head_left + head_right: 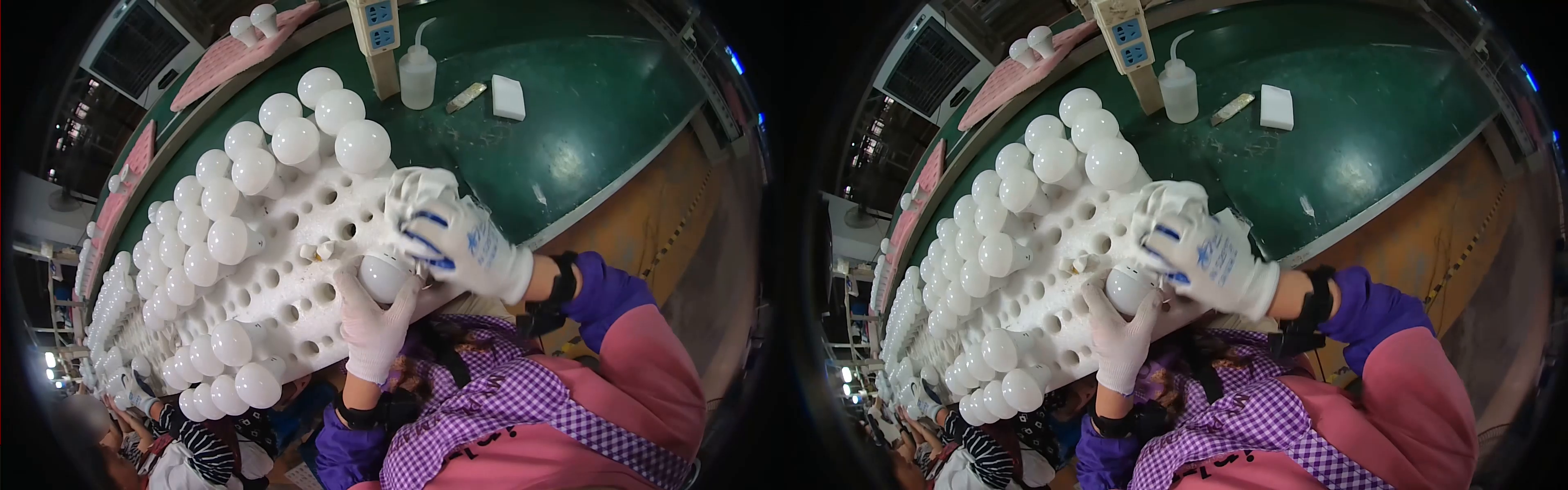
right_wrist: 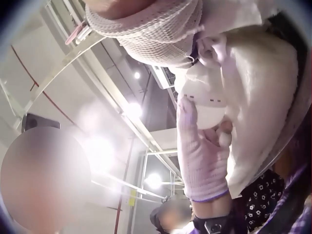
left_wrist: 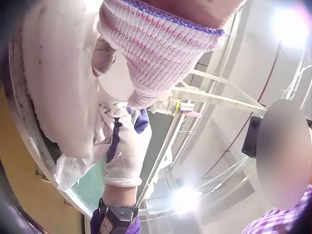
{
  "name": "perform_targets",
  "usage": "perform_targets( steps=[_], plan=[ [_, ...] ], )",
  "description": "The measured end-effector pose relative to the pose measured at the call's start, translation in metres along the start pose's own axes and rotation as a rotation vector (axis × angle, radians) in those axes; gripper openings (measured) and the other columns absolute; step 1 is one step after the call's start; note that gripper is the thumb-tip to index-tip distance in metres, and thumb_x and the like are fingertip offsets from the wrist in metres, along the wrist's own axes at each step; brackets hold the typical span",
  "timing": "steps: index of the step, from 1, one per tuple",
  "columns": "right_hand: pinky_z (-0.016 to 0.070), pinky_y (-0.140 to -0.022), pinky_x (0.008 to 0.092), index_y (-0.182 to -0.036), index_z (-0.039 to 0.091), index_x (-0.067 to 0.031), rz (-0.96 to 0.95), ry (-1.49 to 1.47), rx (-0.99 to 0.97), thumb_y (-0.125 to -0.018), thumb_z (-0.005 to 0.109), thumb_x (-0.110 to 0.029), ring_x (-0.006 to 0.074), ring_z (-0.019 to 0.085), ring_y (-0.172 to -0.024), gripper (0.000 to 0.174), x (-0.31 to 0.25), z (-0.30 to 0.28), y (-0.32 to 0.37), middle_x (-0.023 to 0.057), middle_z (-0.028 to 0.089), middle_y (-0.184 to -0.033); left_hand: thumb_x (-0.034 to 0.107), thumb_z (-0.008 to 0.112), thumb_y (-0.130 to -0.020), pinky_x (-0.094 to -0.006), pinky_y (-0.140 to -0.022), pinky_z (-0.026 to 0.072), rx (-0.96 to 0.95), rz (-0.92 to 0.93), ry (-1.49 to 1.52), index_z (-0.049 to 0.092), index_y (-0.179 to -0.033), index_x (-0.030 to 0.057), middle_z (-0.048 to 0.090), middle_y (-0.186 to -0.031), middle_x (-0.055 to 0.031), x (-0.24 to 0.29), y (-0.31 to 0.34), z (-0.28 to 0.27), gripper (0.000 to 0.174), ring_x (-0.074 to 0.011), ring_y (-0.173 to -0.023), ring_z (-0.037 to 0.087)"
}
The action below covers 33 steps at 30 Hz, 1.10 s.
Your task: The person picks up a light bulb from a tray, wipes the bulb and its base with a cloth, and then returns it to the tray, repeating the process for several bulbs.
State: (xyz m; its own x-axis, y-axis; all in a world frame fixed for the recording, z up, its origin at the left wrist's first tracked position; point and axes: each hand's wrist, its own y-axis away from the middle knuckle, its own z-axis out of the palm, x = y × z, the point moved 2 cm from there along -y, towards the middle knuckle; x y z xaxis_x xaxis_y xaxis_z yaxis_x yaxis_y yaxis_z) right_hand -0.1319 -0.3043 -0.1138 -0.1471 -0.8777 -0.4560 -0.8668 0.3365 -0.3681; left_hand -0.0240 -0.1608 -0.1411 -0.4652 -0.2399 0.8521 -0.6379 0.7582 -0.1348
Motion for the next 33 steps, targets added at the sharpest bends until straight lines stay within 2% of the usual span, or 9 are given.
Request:
perform_targets(
  steps=[1, 4, 10, 14, 16, 20, 25, 29, 33],
  plan=[
    [0.0466, -0.081, 0.0433, -0.108, 0.059, -0.0057, -0.17, -0.056, 0.146, -0.069, 0.068, -0.019, 0.0328, 0.054, -0.097, 0.042, -0.007, 0.009, -0.001, 0.0147, 0.053, -0.103, 0.017, 0.079, -0.072, -0.0357, -0.08, 0.0487, 0.013, 0.052, -0.077, 0.041, -0.118, -0.0074, 0.054, -0.105, -0.0212, 0.0, 0.001, 0.0, 0.065, -0.0274, -0.092, 0.059],
    [0.0462, -0.082, 0.0443, -0.105, 0.06, -0.0043, -0.038, -0.081, 0.063, -0.068, 0.068, -0.019, 0.0345, 0.054, -0.097, 0.04, 0.006, 0.012, -0.003, 0.0158, 0.053, -0.104, 0.018, 0.079, -0.071, -0.0364, -0.078, 0.0493, -0.032, -0.088, 0.034, 0.041, -0.118, -0.0061, 0.055, -0.103, -0.0214, 0.004, 0.0, -0.002, 0.065, -0.029, -0.089, 0.06],
    [0.0433, -0.089, 0.0425, -0.102, 0.06, -0.0049, -0.161, -0.03, 0.107, -0.065, 0.07, -0.022, 0.0362, 0.05, -0.107, 0.042, -0.016, 0.004, -0.005, 0.0145, 0.053, -0.107, 0.018, 0.079, -0.07, -0.0381, -0.077, 0.0499, 0.008, 0.008, 0.009, 0.041, -0.118, -0.0049, 0.055, -0.1, -0.0201, 0.001, 0.004, 0.002, 0.065, -0.0294, -0.088, 0.06],
    [0.0488, -0.083, 0.0398, -0.107, 0.061, -0.005, 0.063, -0.116, 0.106, -0.075, 0.07, -0.019, 0.0332, 0.058, -0.094, 0.036, 0.036, 0.003, -0.018, 0.0166, 0.055, -0.104, 0.015, 0.076, -0.072, -0.0364, -0.078, 0.0515, 0.018, -0.005, -0.036, 0.039, -0.121, -0.0039, 0.054, -0.106, -0.019, 0.0, 0.001, -0.002, 0.063, -0.0274, -0.092, 0.061],
    [0.0473, -0.08, 0.0365, -0.105, 0.06, 0.0007, 0.256, -0.315, 0.194, -0.076, 0.067, -0.012, 0.0318, 0.059, -0.088, 0.033, 0.046, -0.013, -0.009, 0.0162, 0.056, -0.097, 0.012, 0.073, -0.075, -0.035, -0.077, 0.0542, -0.045, -0.257, 0.59, 0.035, -0.125, -0.002, 0.05, -0.116, -0.0179, -0.008, 0.007, -0.006, 0.064, -0.0256, -0.097, 0.06],
    [0.0446, -0.076, 0.0227, -0.103, 0.061, 0.0013, 0.564, -0.986, 0.178, -0.081, 0.063, -0.005, 0.0049, 0.051, -0.083, 0.023, 0.062, -0.023, 0.004, 0.0, 0.061, -0.09, 0.022, 0.076, -0.077, -0.0367, -0.073, 0.0572, -0.114, -0.307, 0.872, 0.03, -0.129, 0.0, 0.048, -0.121, -0.0158, -0.009, 0.01, -0.019, 0.072, -0.0257, -0.097, 0.06],
    [0.0445, -0.082, 0.0218, -0.118, 0.059, 0.0019, 0.658, -1.097, 0.019, -0.083, 0.065, -0.004, 0.0051, 0.053, -0.091, 0.036, 0.044, -0.026, 0.008, -0.0004, 0.063, -0.103, 0.029, 0.076, -0.077, -0.0374, -0.074, 0.0572, -0.161, -0.303, 0.987, 0.029, -0.129, 0.0001, 0.049, -0.122, -0.0159, -0.005, 0.008, -0.013, 0.076, -0.0274, -0.097, 0.062],
    [0.044, -0.087, 0.0227, -0.128, 0.054, 0.0011, 0.578, -1.191, -0.147, -0.074, 0.069, 0.005, 0.0061, 0.054, -0.096, 0.056, 0.031, -0.023, 0.009, -0.0009, 0.062, -0.109, 0.032, 0.074, -0.08, -0.0376, -0.076, 0.0571, -0.251, -0.333, 1.056, 0.029, -0.13, -0.0001, 0.049, -0.124, -0.0159, -0.003, 0.007, -0.007, 0.075, -0.0278, -0.103, 0.061],
    [0.0462, -0.085, 0.0284, -0.108, 0.061, -0.0006, 0.251, -1.0, -0.183, -0.067, 0.076, -0.003, 0.0104, 0.057, -0.091, 0.044, 0.03, 0.0, 0.017, 0.0049, 0.066, -0.102, 0.039, 0.063, -0.089, -0.0352, -0.088, 0.0527, -0.298, -0.471, 1.31, 0.028, -0.138, -0.0001, 0.048, -0.13, -0.0145, 0.003, 0.011, 0.011, 0.071, -0.0249, -0.116, 0.055]
  ],
)
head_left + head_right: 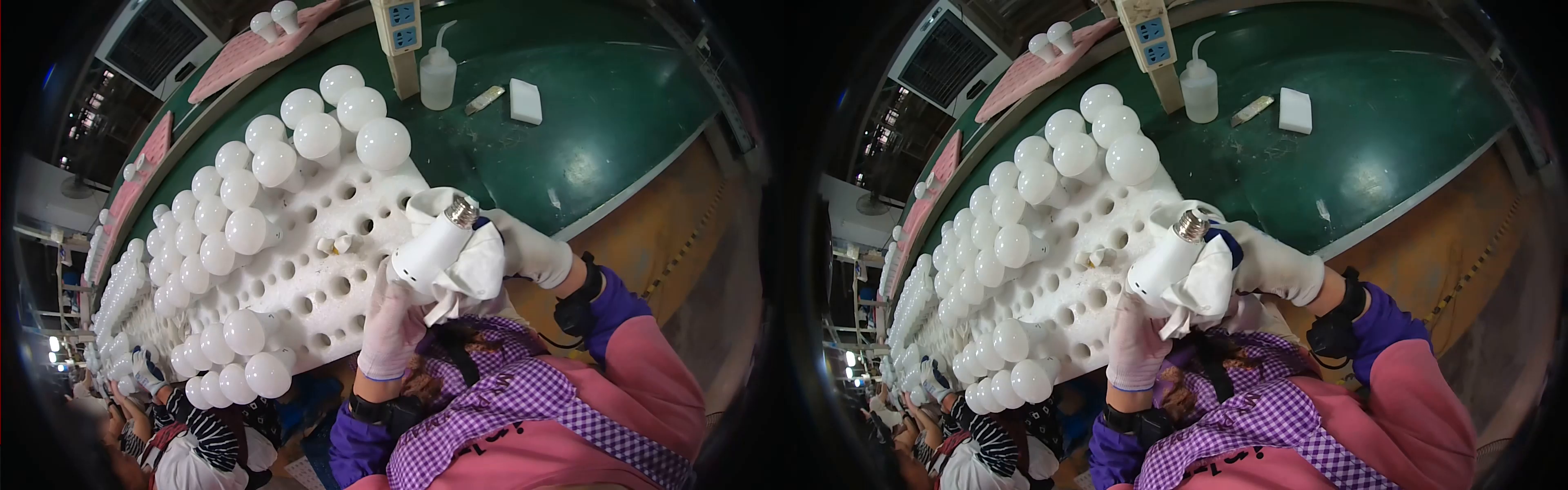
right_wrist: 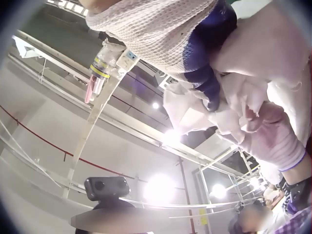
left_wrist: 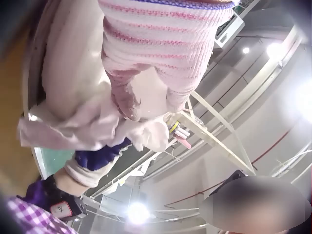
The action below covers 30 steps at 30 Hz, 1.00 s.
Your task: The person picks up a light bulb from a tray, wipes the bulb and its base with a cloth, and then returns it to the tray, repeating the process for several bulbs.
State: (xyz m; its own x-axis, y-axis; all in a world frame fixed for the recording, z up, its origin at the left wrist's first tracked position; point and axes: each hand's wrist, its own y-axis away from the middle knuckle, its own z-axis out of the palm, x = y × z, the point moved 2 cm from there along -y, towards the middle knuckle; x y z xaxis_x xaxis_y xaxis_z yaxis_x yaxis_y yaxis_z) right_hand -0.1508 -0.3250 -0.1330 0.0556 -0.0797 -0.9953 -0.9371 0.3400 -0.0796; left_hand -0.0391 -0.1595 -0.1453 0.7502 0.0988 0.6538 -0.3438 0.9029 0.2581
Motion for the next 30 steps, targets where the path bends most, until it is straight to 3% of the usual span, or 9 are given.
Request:
perform_targets(
  steps=[4, 6, 9, 15, 17, 20, 22, 26, 30],
  plan=[
    [0.049, -0.08, 0.0286, -0.111, 0.06, -0.0012, 0.088, -0.113, -0.055, -0.067, 0.081, -0.012, 0.01, 0.058, -0.089, 0.05, -0.015, 0.005, 0.002, 0.0046, 0.066, -0.1, 0.038, 0.063, -0.089, -0.0338, -0.094, 0.0484, 0.028, -0.181, 0.012, 0.026, -0.14, -0.0004, 0.046, -0.133, -0.0133, 0.001, 0.0, 0.001, 0.074, -0.0239, -0.117, 0.053],
    [0.0499, -0.08, 0.0279, -0.115, 0.059, -0.0019, 0.4, -0.374, -0.009, -0.068, 0.083, -0.016, 0.0095, 0.059, -0.089, 0.054, -0.033, 0.009, 0.006, 0.005, 0.066, -0.101, 0.036, 0.064, -0.089, -0.0336, -0.095, 0.0467, -0.006, -0.089, -0.072, 0.025, -0.14, -0.0007, 0.045, -0.132, -0.0134, 0.004, 0.001, 0.01, 0.074, -0.0232, -0.118, 0.051],
    [0.0504, -0.08, 0.0274, -0.117, 0.058, -0.0022, 0.079, -0.344, 0.052, -0.069, 0.084, -0.017, 0.0097, 0.06, -0.089, 0.057, -0.004, 0.012, 0.002, 0.0046, 0.066, -0.1, 0.028, 0.068, -0.084, -0.0343, -0.098, 0.0417, -0.006, 0.014, -0.22, 0.025, -0.138, -0.0021, 0.045, -0.128, -0.0144, 0.007, 0.0, 0.018, 0.076, -0.0231, -0.118, 0.049],
    [0.05, -0.082, 0.0276, -0.117, 0.057, -0.0008, 0.069, -0.253, 0.076, -0.07, 0.083, -0.016, 0.0092, 0.061, -0.091, 0.056, -0.004, 0.021, -0.001, 0.0041, 0.066, -0.103, 0.012, 0.08, -0.069, -0.0389, -0.093, 0.0452, 0.006, 1.093, -1.336, 0.03, -0.133, -0.0031, 0.039, -0.129, -0.0213, 0.0, -0.014, 0.003, 0.083, -0.0333, -0.113, 0.05],
    [0.0498, -0.083, 0.0277, -0.117, 0.057, -0.0004, 0.114, -0.296, 0.079, -0.07, 0.082, -0.016, 0.0091, 0.06, -0.092, 0.056, -0.01, 0.025, -0.002, 0.0042, 0.066, -0.104, 0.01, 0.08, -0.068, -0.0404, -0.093, 0.0461, 0.085, 1.184, -1.314, 0.034, -0.13, -0.004, 0.041, -0.127, -0.0241, -0.009, -0.016, -0.007, 0.079, -0.0376, -0.114, 0.05],
    [0.0488, -0.085, 0.0272, -0.119, 0.057, -0.0012, 0.206, -0.359, 0.089, -0.07, 0.082, -0.015, 0.0095, 0.06, -0.096, 0.057, -0.016, 0.022, -0.004, 0.0045, 0.065, -0.108, 0.006, 0.073, -0.077, -0.0419, -0.094, 0.0461, -0.011, 1.106, -1.217, 0.036, -0.131, -0.0046, 0.041, -0.132, -0.0237, 0.009, -0.008, 0.002, 0.067, -0.0365, -0.118, 0.049],
    [0.0486, -0.085, 0.0274, -0.119, 0.057, -0.002, 0.082, -0.303, 0.059, -0.069, 0.082, -0.014, 0.0097, 0.059, -0.096, 0.057, 0.0, 0.013, -0.008, 0.0041, 0.065, -0.107, 0.027, 0.057, -0.095, -0.0358, -0.09, 0.0503, -0.066, 0.427, -0.535, 0.035, -0.134, 0.0048, 0.039, -0.137, -0.0214, 0.019, 0.002, -0.002, 0.05, -0.0305, -0.114, 0.052],
    [0.048, -0.087, 0.0283, -0.112, 0.059, -0.0037, 0.038, -0.293, 0.025, -0.066, 0.084, -0.015, 0.0104, 0.059, -0.093, 0.053, -0.016, 0.01, -0.008, 0.0036, 0.065, -0.103, 0.041, 0.042, -0.099, -0.0351, -0.076, 0.0578, 0.048, -0.122, 0.073, 0.036, -0.134, -0.0058, 0.057, -0.119, -0.0195, 0.011, 0.004, -0.012, 0.058, -0.0281, -0.098, 0.064],
    [0.0482, -0.086, 0.0285, -0.111, 0.06, -0.0032, 0.04, -0.232, -0.02, -0.066, 0.085, -0.016, 0.0105, 0.058, -0.092, 0.053, -0.015, 0.01, -0.009, 0.0031, 0.065, -0.102, 0.04, 0.047, -0.097, -0.0337, -0.075, 0.0578, -0.242, -0.215, 0.351, 0.034, -0.135, -0.0053, 0.059, -0.115, -0.0191, 0.016, 0.007, -0.018, 0.061, -0.0292, -0.098, 0.064]
  ],
)
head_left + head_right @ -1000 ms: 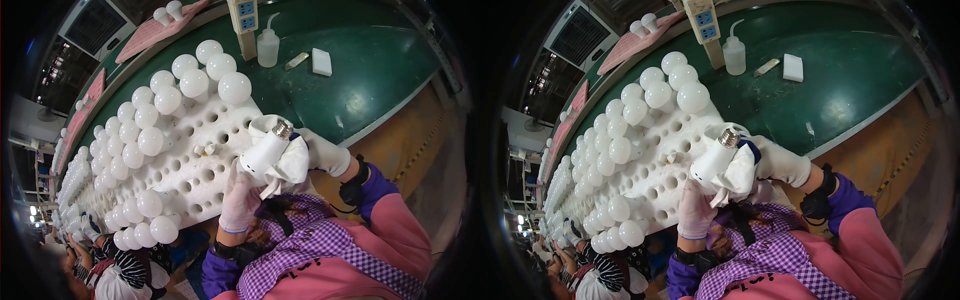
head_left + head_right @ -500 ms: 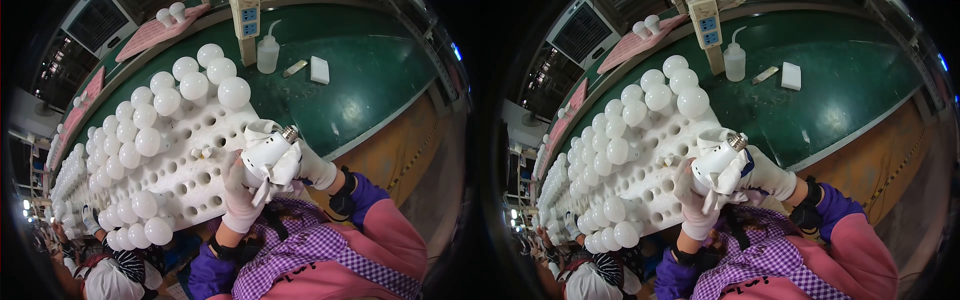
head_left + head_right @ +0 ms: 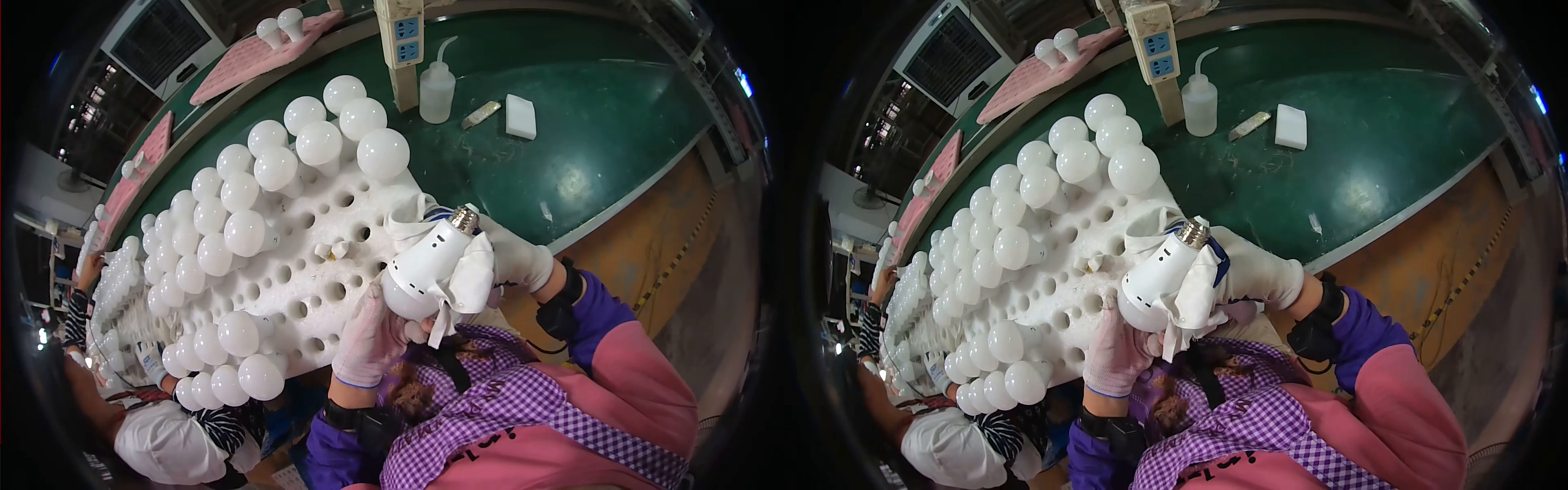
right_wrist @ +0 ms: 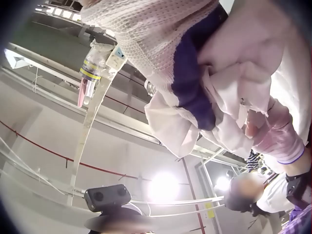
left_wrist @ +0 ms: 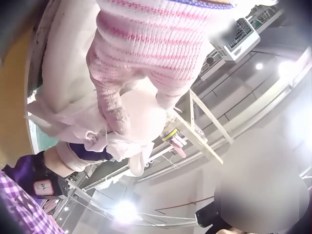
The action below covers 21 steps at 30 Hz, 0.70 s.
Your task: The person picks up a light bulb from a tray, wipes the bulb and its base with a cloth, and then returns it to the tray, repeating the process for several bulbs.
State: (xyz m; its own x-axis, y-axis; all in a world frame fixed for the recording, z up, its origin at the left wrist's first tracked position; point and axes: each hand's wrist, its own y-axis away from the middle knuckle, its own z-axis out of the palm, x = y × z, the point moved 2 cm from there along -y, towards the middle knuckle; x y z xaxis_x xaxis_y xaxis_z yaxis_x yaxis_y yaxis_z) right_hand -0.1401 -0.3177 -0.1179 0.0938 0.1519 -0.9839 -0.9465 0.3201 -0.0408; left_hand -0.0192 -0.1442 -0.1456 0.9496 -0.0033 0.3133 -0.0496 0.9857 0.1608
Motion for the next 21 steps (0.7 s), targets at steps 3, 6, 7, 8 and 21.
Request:
perform_targets(
  steps=[3, 6, 7, 8, 21],
  plan=[
    [0.0485, -0.085, 0.0286, -0.113, 0.06, -0.0027, 0.007, 0.001, -0.013, -0.065, 0.085, -0.015, 0.0103, 0.058, -0.092, 0.055, 0.0, 0.0, -0.002, 0.0032, 0.065, -0.104, 0.04, 0.052, -0.095, -0.0365, -0.08, 0.0564, -0.047, 0.018, -0.144, 0.03, -0.137, -0.0048, 0.056, -0.119, -0.0192, 0.002, -0.002, 0.002, 0.065, -0.0281, -0.101, 0.063],
    [0.0483, -0.085, 0.0287, -0.115, 0.059, -0.0024, 0.049, -0.055, -0.012, -0.065, 0.085, -0.014, 0.0102, 0.059, -0.093, 0.057, 0.001, 0.005, -0.001, 0.0033, 0.065, -0.105, 0.039, 0.057, -0.093, -0.0403, -0.091, 0.0511, 0.105, 0.154, -0.407, 0.025, -0.14, -0.0045, 0.047, -0.13, -0.02, 0.001, 0.001, 0.02, 0.071, -0.0282, -0.113, 0.056],
    [0.0481, -0.086, 0.0289, -0.116, 0.059, -0.0023, 0.078, -0.099, 0.001, -0.064, 0.085, -0.014, 0.0103, 0.059, -0.093, 0.059, 0.001, 0.006, 0.0, 0.0033, 0.066, -0.105, 0.038, 0.056, -0.094, -0.0411, -0.095, 0.0482, 0.099, 0.211, -0.539, 0.023, -0.14, -0.0039, 0.041, -0.134, -0.0198, 0.002, 0.003, 0.02, 0.071, -0.0284, -0.119, 0.05],
    [0.0481, -0.086, 0.0289, -0.116, 0.059, -0.0023, 0.076, -0.095, 0.007, -0.064, 0.085, -0.014, 0.0103, 0.059, -0.093, 0.059, 0.003, 0.007, 0.001, 0.0033, 0.066, -0.105, 0.037, 0.056, -0.094, -0.0419, -0.099, 0.0453, 0.088, 0.267, -0.67, 0.021, -0.141, -0.0034, 0.036, -0.138, -0.0196, 0.002, 0.003, 0.019, 0.071, -0.0286, -0.125, 0.045],
    [0.0487, -0.084, 0.0285, -0.118, 0.055, -0.0019, -0.006, 0.008, 0.025, -0.064, 0.086, -0.015, 0.0109, 0.058, -0.094, 0.063, 0.011, 0.006, 0.004, 0.0055, 0.064, -0.106, 0.033, 0.056, -0.095, -0.0401, -0.091, 0.0516, 0.201, 0.683, -0.886, 0.031, -0.136, 0.0023, 0.04, -0.135, -0.0239, -0.003, 0.003, 0.008, 0.057, -0.0344, -0.118, 0.052]
  ],
)
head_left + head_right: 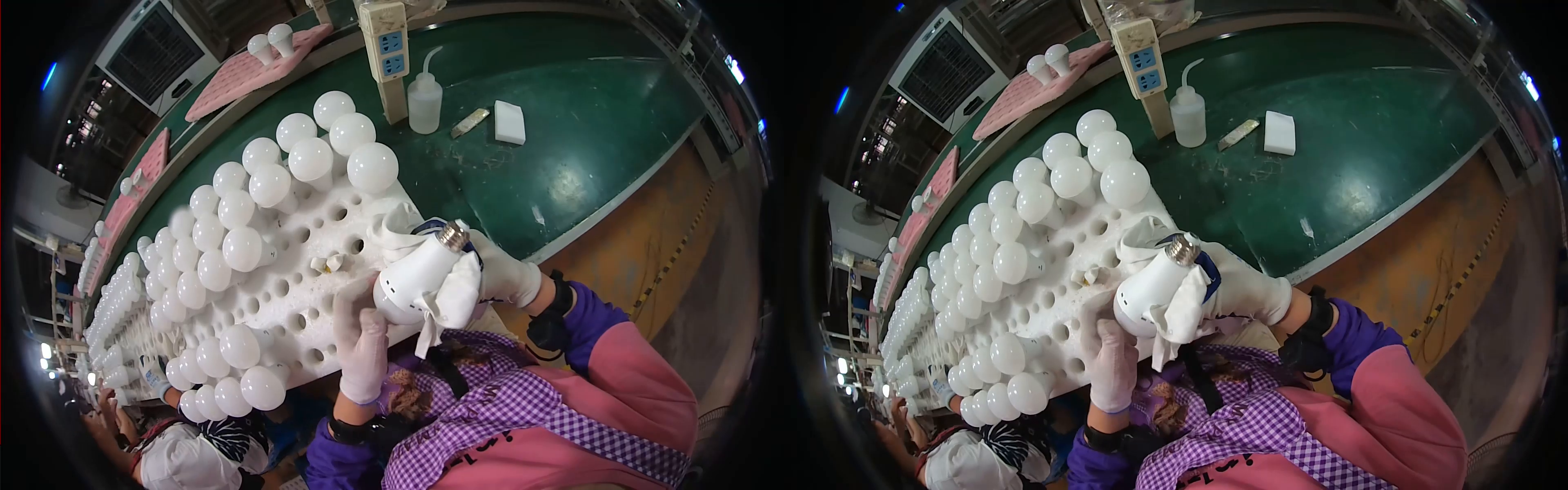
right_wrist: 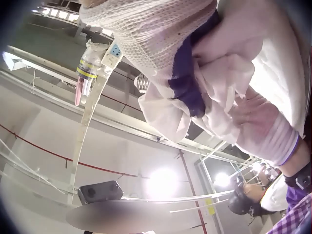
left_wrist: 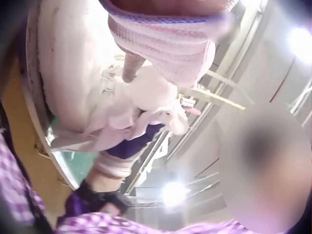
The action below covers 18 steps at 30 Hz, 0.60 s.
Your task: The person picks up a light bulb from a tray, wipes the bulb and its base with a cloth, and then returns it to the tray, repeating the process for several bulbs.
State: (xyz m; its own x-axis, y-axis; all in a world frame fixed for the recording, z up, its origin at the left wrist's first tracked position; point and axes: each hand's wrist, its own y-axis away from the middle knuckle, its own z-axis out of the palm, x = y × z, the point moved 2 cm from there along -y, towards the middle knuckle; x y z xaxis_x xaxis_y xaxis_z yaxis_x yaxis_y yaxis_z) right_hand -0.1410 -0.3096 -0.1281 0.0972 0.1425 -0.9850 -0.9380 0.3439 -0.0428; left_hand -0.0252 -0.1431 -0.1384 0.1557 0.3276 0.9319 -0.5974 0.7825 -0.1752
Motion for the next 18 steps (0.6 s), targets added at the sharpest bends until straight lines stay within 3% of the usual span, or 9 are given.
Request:
perform_targets(
  steps=[2, 3, 6, 10, 12, 13, 16, 18],
  plan=[
    [0.0427, -0.096, 0.0297, -0.125, 0.053, -0.003, 0.083, -0.044, -0.001, -0.062, 0.087, -0.016, 0.0121, 0.055, -0.106, 0.073, -0.012, 0.005, 0.001, 0.0049, 0.06, -0.116, 0.043, 0.056, -0.093, -0.0377, -0.087, 0.0543, -0.227, -0.493, 0.356, 0.028, -0.138, -0.0007, 0.045, -0.131, -0.0205, -0.004, -0.004, -0.005, 0.068, -0.0298, -0.113, 0.057],
    [0.0416, -0.097, 0.0298, -0.126, 0.052, -0.0038, 0.045, 0.082, 0.012, -0.061, 0.087, -0.016, 0.0121, 0.054, -0.107, 0.075, -0.015, 0.003, -0.001, 0.0045, 0.059, -0.117, 0.042, 0.059, -0.091, -0.0366, -0.085, 0.0559, -0.056, -0.647, 0.592, 0.026, -0.14, -0.0004, 0.048, -0.129, -0.0182, -0.003, -0.001, 0.002, 0.072, -0.0269, -0.108, 0.06],
    [0.0419, -0.096, 0.0296, -0.124, 0.053, -0.0042, -0.023, -0.068, -0.036, -0.06, 0.088, -0.017, 0.0114, 0.053, -0.107, 0.074, 0.002, 0.0, -0.003, 0.004, 0.059, -0.116, 0.041, 0.065, -0.087, -0.0372, -0.084, 0.0558, -0.053, -0.594, 0.51, 0.027, -0.139, 0.0, 0.048, -0.13, -0.0163, 0.001, -0.003, 0.006, 0.077, -0.0279, -0.108, 0.06],
    [0.0426, -0.095, 0.0292, -0.124, 0.053, -0.0041, -0.079, -0.027, 0.022, -0.06, 0.088, -0.017, 0.0102, 0.053, -0.105, 0.074, 0.006, 0.001, -0.002, 0.0029, 0.059, -0.114, 0.036, 0.072, -0.082, -0.039, -0.09, 0.0523, -0.133, -0.465, 0.443, 0.026, -0.139, 0.0008, 0.046, -0.131, -0.016, 0.006, -0.006, 0.013, 0.081, -0.0288, -0.116, 0.055],
    [0.0451, -0.086, 0.0263, -0.114, 0.055, -0.0039, -0.148, 0.009, 0.13, -0.068, 0.084, -0.014, 0.0098, 0.054, -0.09, 0.055, -0.006, 0.005, -0.002, 0.0018, 0.062, -0.101, 0.03, 0.076, -0.078, -0.0408, -0.096, 0.048, -0.083, -0.417, 0.305, 0.026, -0.138, 0.0018, 0.043, -0.134, -0.016, 0.002, -0.005, 0.009, 0.083, -0.0289, -0.123, 0.048],
    [0.0451, -0.086, 0.0263, -0.114, 0.055, -0.0039, -0.149, 0.008, 0.13, -0.068, 0.084, -0.014, 0.0098, 0.054, -0.09, 0.055, -0.008, 0.004, -0.002, 0.0018, 0.062, -0.101, 0.03, 0.076, -0.078, -0.0408, -0.096, 0.048, -0.083, -0.417, 0.304, 0.026, -0.138, 0.0018, 0.043, -0.134, -0.016, 0.002, -0.004, 0.009, 0.083, -0.0289, -0.123, 0.048],
    [0.0469, -0.084, 0.0268, -0.114, 0.055, -0.0037, -0.075, -0.056, 0.129, -0.07, 0.081, -0.01, 0.0103, 0.057, -0.091, 0.051, -0.008, -0.002, 0.001, 0.0025, 0.063, -0.102, 0.026, 0.076, -0.077, -0.0421, -0.101, 0.0433, -0.04, -0.417, 0.375, 0.026, -0.138, 0.0025, 0.04, -0.136, -0.0161, 0.001, -0.003, 0.009, 0.082, -0.0288, -0.126, 0.044],
    [0.0504, -0.066, 0.0249, -0.103, 0.06, 0.0013, 0.104, -0.354, 0.224, -0.07, 0.079, -0.006, 0.0105, 0.06, -0.072, 0.039, -0.002, -0.004, 0.004, 0.0041, 0.065, -0.086, 0.023, 0.077, -0.078, -0.0409, -0.102, 0.041, -0.077, -0.386, 0.38, 0.025, -0.138, 0.0026, 0.039, -0.137, -0.0157, -0.004, -0.002, 0.007, 0.082, -0.0278, -0.124, 0.045]
  ],
)
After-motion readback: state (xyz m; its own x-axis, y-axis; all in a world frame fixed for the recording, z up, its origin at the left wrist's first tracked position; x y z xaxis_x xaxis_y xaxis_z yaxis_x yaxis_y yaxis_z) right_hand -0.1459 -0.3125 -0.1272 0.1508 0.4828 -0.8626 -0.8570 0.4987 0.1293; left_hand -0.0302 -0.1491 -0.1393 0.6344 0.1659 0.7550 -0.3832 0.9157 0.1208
